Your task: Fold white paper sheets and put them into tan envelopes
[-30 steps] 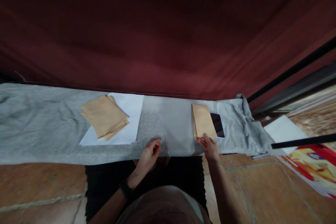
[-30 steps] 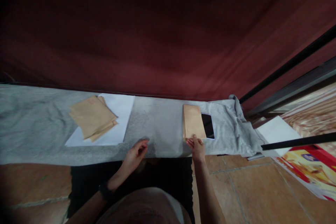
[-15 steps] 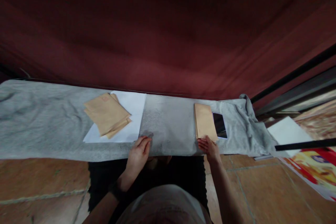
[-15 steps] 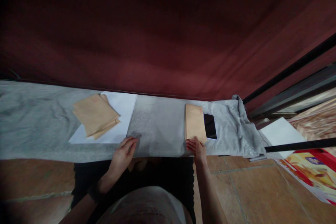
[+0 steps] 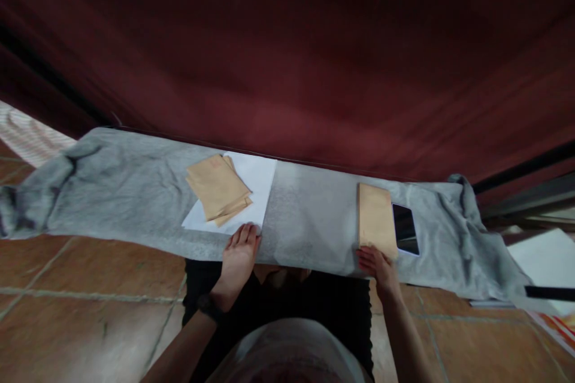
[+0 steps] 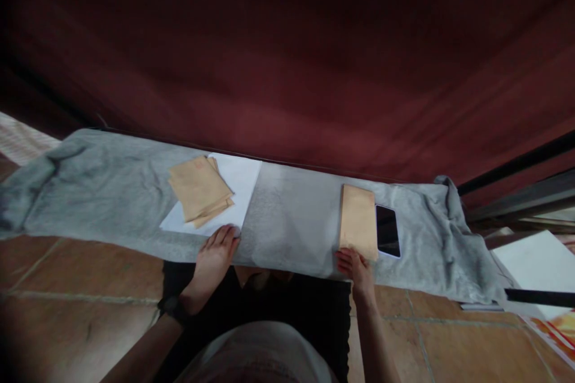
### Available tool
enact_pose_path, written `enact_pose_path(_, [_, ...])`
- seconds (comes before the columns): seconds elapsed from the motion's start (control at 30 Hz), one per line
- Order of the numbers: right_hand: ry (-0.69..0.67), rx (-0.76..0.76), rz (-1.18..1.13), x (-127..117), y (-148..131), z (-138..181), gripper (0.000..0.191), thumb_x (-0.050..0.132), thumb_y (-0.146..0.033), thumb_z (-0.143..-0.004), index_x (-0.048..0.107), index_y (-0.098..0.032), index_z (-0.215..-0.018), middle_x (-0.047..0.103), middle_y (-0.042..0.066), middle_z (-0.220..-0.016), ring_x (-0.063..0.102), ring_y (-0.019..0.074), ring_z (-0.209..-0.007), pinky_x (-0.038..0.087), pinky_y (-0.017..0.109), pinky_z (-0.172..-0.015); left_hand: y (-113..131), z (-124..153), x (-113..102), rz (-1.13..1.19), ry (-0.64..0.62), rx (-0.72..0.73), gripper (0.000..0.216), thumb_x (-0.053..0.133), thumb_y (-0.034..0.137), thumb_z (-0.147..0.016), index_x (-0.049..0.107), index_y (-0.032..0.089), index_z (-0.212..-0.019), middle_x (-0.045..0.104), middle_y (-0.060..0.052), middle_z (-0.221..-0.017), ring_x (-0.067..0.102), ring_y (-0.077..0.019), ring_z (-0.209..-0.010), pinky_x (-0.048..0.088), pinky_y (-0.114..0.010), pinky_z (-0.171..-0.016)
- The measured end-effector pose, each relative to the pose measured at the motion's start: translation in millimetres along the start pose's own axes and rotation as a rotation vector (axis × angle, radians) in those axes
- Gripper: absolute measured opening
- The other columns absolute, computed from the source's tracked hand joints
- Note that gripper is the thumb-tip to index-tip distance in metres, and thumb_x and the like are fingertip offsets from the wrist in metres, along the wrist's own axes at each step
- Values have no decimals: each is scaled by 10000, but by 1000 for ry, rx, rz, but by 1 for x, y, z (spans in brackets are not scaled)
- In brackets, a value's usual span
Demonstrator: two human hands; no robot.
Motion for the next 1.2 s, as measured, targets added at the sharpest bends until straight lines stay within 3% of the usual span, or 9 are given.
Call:
enact_pose_path(0.17, [36, -91, 83, 7, -3, 1, 505, 812, -604, -568, 730, -166, -805, 755, 70, -680, 638, 170, -493, 532, 277, -474, -4, -7, -5, 152, -4, -52, 284, 452, 219, -935, 681, 265, -1096, 704, -94, -1177, 650, -304, -1122, 533, -445, -933])
enact_pose_path(0.4, [30, -192, 135, 8, -2, 2, 510, 807, -622, -581, 731, -182, -828, 749, 40, -683, 620, 151, -501, 516, 251, -463, -41, -25, -13, 369, 55, -453, 215, 552, 367, -828, 710, 221, -847, 723, -24, -708, 688, -220, -701, 530, -291, -656])
enact_pose_path(0.53, [20, -244, 156, 11, -6, 8, 478, 790, -614, -630, 734, -191, -846, 742, 28, -692, 608, 143, -514, 505, 240, -466, -50, -29, -20, 466, 131, -513, 274, 521, 407, -824, 689, 190, -823, 715, -24, -701, 668, -203, -663, 517, -284, -625])
enact_pose_path(0.6, [22, -269, 162, 15, -8, 13, 471, 783, -609, -648, 738, -190, -857, 742, 29, -706, 597, 136, -517, 493, 231, -461, -42, -27, -29, 413, 179, -466, 310, 505, 423, -868, 697, 180, -897, 738, -57, -807, 675, -206, -700, 529, -305, -671])
enact_pose_path(0.7, [-18, -276, 127, 34, -10, 22, 459, 787, -602, -665, 741, -188, -858, 752, 42, -748, 610, 138, -545, 501, 232, -482, -11, -22, -43, 294, 234, -255, 303, 472, 395, -941, 697, 193, -970, 741, -98, -971, 692, -244, -891, 539, -370, -834])
enact_pose_path(0.87, [-228, -167, 20, 100, -7, 44, 500, 798, -636, -654, 740, -192, -878, 762, 63, -800, 668, 177, -619, 546, 260, -531, 64, -8, -39, 266, 113, 171, 259, 446, 289, -1000, 688, 214, -1054, 741, -79, -1061, 672, -247, -1068, 513, -416, -991])
enact_pose_path(1.0, [-431, -45, -45, 155, -1, 62, 486, 759, -641, -708, 736, -222, -954, 769, 45, -846, 719, 219, -747, 582, 304, -618, 117, 15, -22, 274, -6, 382, 288, 430, 195, -1001, 693, 209, -1117, 742, -78, -1121, 666, -233, -1123, 520, -425, -1016])
enact_pose_path(1.1, [-388, -129, -32, 167, -4, 63, 360, 755, -564, -735, 742, -238, -889, 769, 22, -863, 712, 219, -828, 584, 306, -716, 142, 32, -12, 301, -80, 471, 300, 446, 201, -995, 687, 219, -1173, 733, -89, -1166, 652, -238, -1169, 525, -435, -1025])
enact_pose_path(1.2, [-300, -177, 23, 160, -4, 54, 277, 817, -439, -646, 738, -222, -799, 752, -6, -764, 686, 203, -741, 559, 278, -681, 145, 36, -5, 334, -118, 455, 273, 489, 270, -995, 690, 232, -1176, 725, -88, -1189, 653, -244, -1164, 530, -452, -1026])
Point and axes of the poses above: each hand's wrist, its own z-axis away from the middle knuckle, its own x-axis out of the palm, y = z × x, the point moved 6 cm from there along -z, towards the middle knuckle
